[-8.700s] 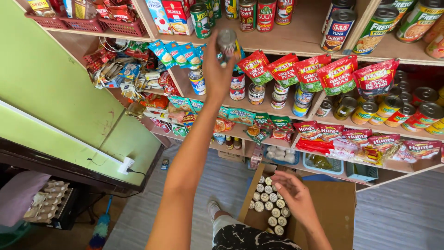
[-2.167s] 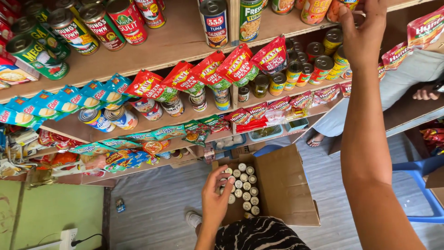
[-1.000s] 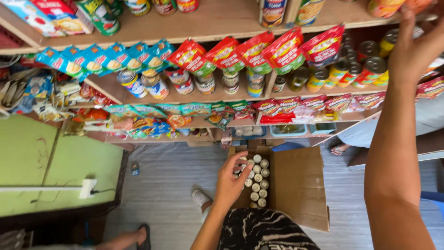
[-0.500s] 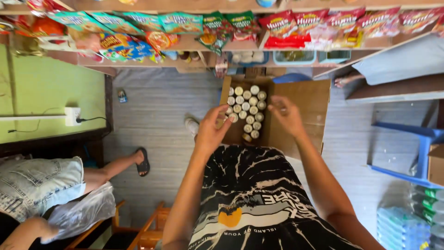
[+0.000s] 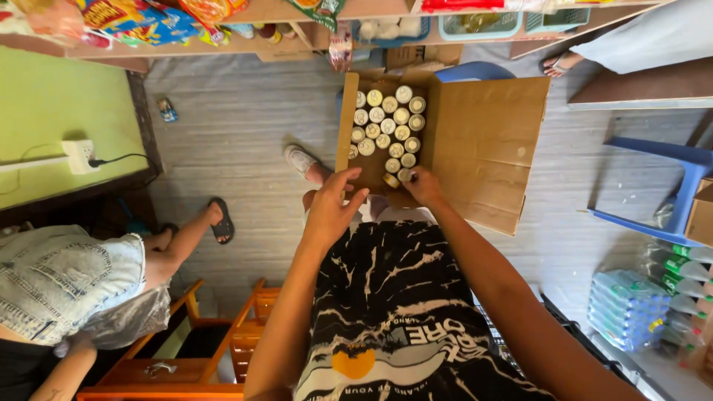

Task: Taking canned goods from a cardboard box and placing them on grocery store shelves to restock.

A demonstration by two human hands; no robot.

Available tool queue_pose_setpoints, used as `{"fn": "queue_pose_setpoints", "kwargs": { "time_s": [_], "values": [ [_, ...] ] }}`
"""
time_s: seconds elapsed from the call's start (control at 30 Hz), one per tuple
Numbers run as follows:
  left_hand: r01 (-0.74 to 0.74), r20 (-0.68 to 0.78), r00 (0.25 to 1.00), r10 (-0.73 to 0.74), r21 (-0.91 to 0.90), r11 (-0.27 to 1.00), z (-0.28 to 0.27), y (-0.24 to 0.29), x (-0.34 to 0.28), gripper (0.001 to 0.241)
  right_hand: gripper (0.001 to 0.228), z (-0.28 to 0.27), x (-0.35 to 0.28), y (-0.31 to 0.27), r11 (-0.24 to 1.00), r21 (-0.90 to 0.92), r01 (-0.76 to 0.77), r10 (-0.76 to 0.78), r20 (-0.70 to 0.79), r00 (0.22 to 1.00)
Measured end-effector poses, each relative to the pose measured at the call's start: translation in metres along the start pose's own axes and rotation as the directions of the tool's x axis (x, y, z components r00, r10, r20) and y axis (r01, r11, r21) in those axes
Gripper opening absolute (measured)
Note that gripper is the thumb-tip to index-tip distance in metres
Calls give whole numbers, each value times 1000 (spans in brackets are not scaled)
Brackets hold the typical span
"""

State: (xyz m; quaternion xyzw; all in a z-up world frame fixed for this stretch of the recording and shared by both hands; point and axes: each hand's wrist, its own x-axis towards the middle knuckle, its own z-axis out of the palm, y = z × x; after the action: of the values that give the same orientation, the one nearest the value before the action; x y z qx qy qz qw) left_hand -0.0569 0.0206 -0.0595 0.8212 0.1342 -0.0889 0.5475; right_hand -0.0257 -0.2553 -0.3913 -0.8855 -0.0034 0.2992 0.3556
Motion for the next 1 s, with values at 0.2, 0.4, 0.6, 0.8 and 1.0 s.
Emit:
{"fn": "queue_pose_setpoints", "kwargs": {
  "time_s": [0.2,0.4,0.6,0.8,1.0],
  "values": [
    [70,-40,997,-66,83,994,6,-18,4,41,52,36,14,15,972,-188,-140,166,129,978],
    [131,-33,991,-132,-20,991,13,-48,5,40,48,64,25,-11,889,-446,-100,246,284,927],
    [171,-16,985,-171,-8,985,25,-67,1,40,63,94,42,-8,773,-629,-83,336,295,894],
    [199,0,980,-199,11,980,30,-79,-2,37,20,151,63,70,719,-695,8,244,263,934],
    [269,3,963,-269,-15,963,33,-93,-3,38,17,128,61,43,740,-670,65,140,248,959]
  ]
}}
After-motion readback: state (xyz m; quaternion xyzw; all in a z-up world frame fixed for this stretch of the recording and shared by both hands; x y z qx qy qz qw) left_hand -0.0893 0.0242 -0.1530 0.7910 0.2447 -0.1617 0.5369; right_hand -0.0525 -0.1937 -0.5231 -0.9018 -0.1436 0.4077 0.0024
